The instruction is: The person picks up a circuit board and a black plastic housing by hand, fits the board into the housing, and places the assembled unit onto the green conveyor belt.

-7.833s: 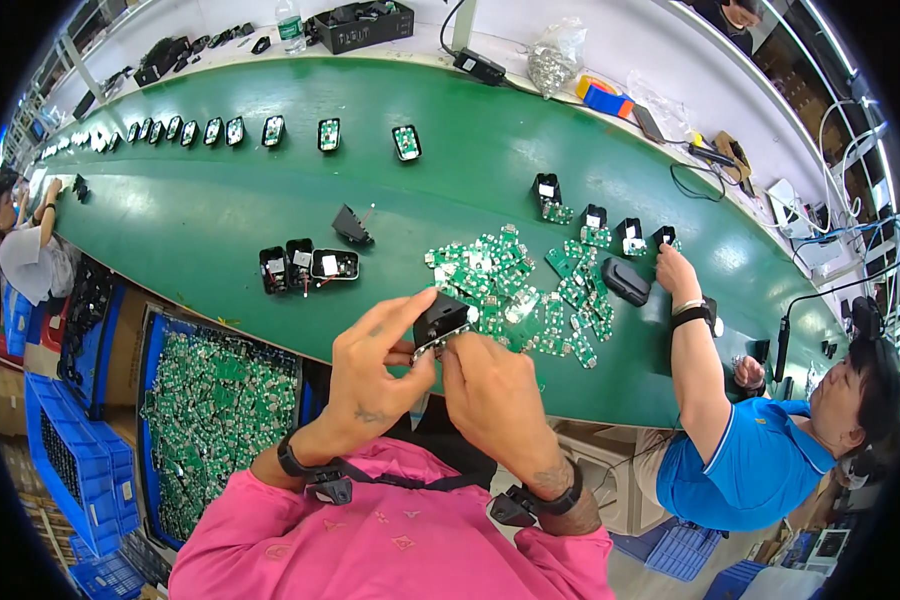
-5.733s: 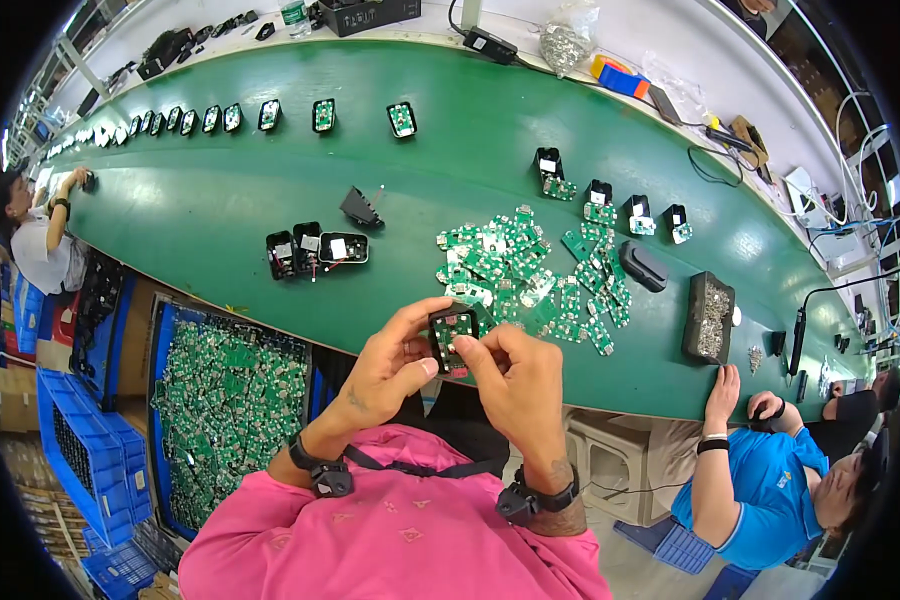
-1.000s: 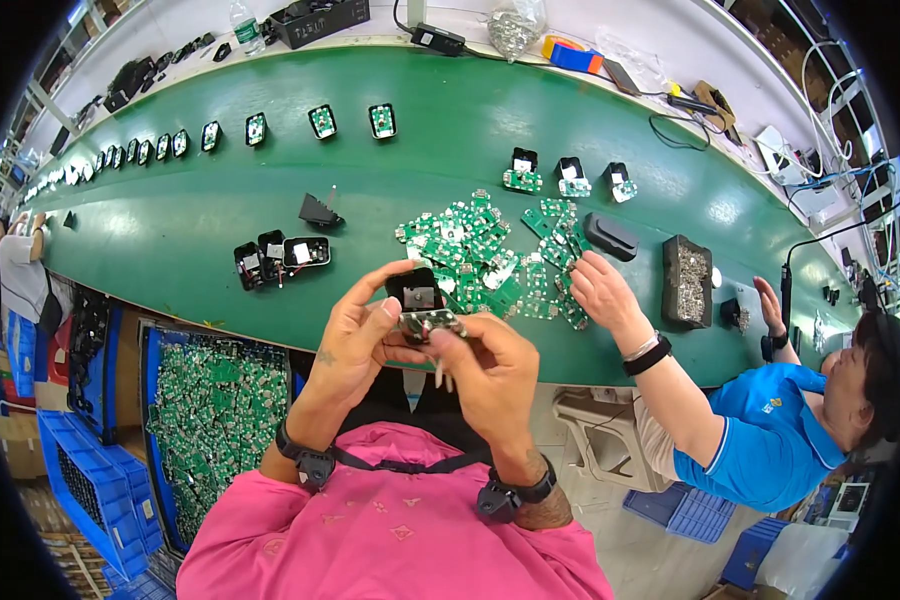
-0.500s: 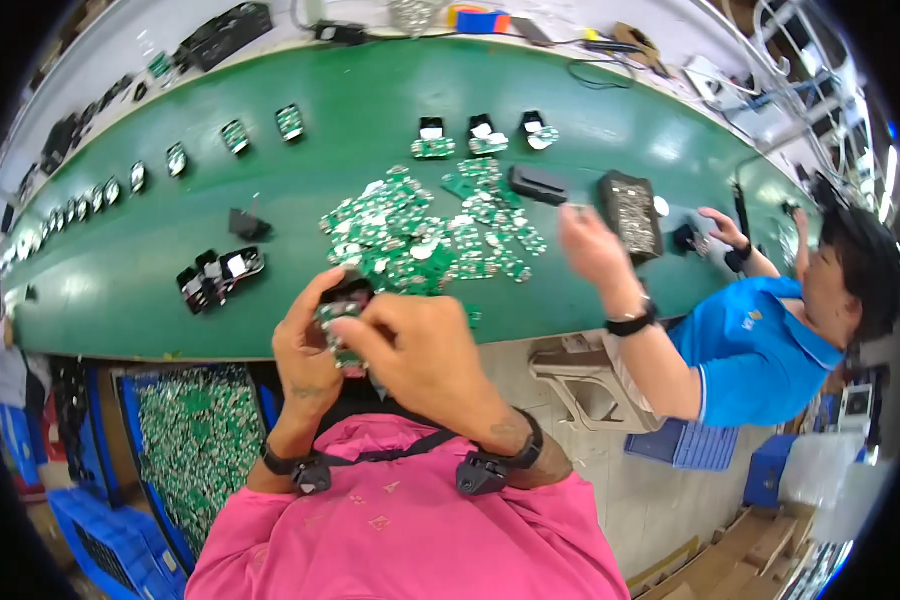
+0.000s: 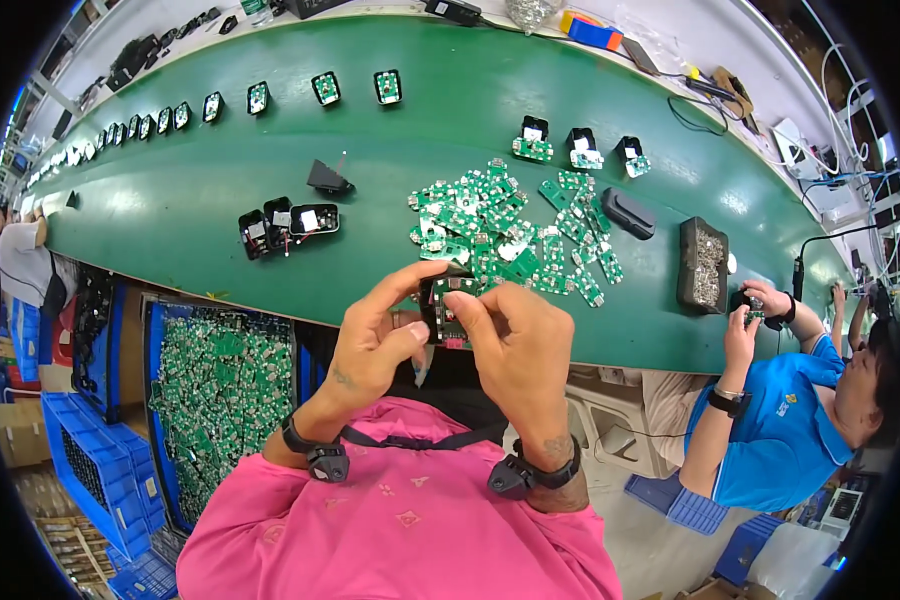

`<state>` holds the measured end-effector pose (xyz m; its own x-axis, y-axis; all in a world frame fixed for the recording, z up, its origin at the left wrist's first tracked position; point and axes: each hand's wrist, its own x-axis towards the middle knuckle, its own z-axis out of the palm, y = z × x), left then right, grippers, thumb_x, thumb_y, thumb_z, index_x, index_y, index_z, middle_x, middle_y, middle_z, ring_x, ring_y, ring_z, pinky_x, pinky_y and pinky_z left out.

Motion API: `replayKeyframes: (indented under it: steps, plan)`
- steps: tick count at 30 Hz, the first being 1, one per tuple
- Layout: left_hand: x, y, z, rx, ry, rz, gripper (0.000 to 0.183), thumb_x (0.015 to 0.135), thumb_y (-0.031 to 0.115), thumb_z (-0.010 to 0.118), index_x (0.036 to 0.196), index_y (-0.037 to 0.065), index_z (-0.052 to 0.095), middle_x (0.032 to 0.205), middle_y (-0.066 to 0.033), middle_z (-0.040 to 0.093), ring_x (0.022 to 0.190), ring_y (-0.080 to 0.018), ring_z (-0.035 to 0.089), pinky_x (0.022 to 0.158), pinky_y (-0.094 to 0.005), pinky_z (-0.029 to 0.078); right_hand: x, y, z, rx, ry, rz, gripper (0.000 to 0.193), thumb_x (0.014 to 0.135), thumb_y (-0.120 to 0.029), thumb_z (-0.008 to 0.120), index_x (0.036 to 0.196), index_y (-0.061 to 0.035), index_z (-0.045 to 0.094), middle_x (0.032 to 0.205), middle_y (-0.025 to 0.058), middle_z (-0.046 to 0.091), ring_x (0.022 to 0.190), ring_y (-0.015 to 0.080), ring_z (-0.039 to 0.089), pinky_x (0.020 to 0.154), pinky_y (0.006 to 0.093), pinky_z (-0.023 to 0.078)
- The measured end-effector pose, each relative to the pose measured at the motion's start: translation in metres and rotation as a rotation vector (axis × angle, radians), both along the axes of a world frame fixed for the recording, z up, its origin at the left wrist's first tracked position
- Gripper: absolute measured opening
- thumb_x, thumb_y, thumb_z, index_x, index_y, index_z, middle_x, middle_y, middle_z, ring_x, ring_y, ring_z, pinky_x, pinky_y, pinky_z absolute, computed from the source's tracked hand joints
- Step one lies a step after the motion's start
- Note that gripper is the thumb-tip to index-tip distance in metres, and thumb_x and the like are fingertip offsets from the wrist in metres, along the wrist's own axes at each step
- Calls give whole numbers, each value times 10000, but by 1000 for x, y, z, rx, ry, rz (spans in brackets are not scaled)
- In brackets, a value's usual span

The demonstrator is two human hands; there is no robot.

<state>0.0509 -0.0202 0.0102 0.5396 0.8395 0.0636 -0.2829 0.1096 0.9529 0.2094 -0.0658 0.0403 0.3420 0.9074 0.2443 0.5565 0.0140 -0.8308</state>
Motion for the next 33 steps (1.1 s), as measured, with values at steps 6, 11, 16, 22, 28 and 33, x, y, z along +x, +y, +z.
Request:
replayKeyframes:
  steps: [6,11,16,22,28,33]
  plan:
    - [6,4,1,-31,88,19,492,930,-7,523,1417,37,463,1218,-137,613,772,-82,657,540,-213,504,10,6,-9,-136,4,-11,299,847,-191,799,724,26,634,567,32,562,526,60,453,467,261,333]
    - [2,18,3,-83,169,-168,487,928,-8,506,1407,44,430,1226,-157,600,813,-120,682,596,-241,580,18,10,-16,-94,31,62,308,844,-205,801,736,35,642,569,27,563,531,54,459,467,256,337]
    - [7,20,-1,-166,82,-160,461,913,-19,507,1370,23,460,1196,-146,603,869,-146,680,677,-273,626,17,11,-13,-91,-46,104,308,851,-205,793,742,43,647,588,29,574,534,61,480,463,268,349]
    - [14,20,1,-87,116,-56,450,912,-29,514,1359,9,474,1182,-139,607,944,-156,667,690,-271,638,12,7,-15,-182,149,160,249,953,-163,643,1110,25,689,675,10,613,570,66,479,509,250,415]
    - [10,23,2,-57,123,-56,458,915,-40,527,1368,3,470,1178,-138,609,986,-164,660,703,-274,644,16,11,-24,-116,206,252,471,966,-107,580,1426,-28,518,809,-17,639,677,37,506,590,222,458]
    - [13,25,-7,39,91,-29,437,920,-34,534,1355,0,498,1183,-127,608,981,-167,657,735,-294,646,11,14,-33,-14,288,214,446,938,-41,613,1382,-35,568,818,35,665,720,35,519,652,232,475]
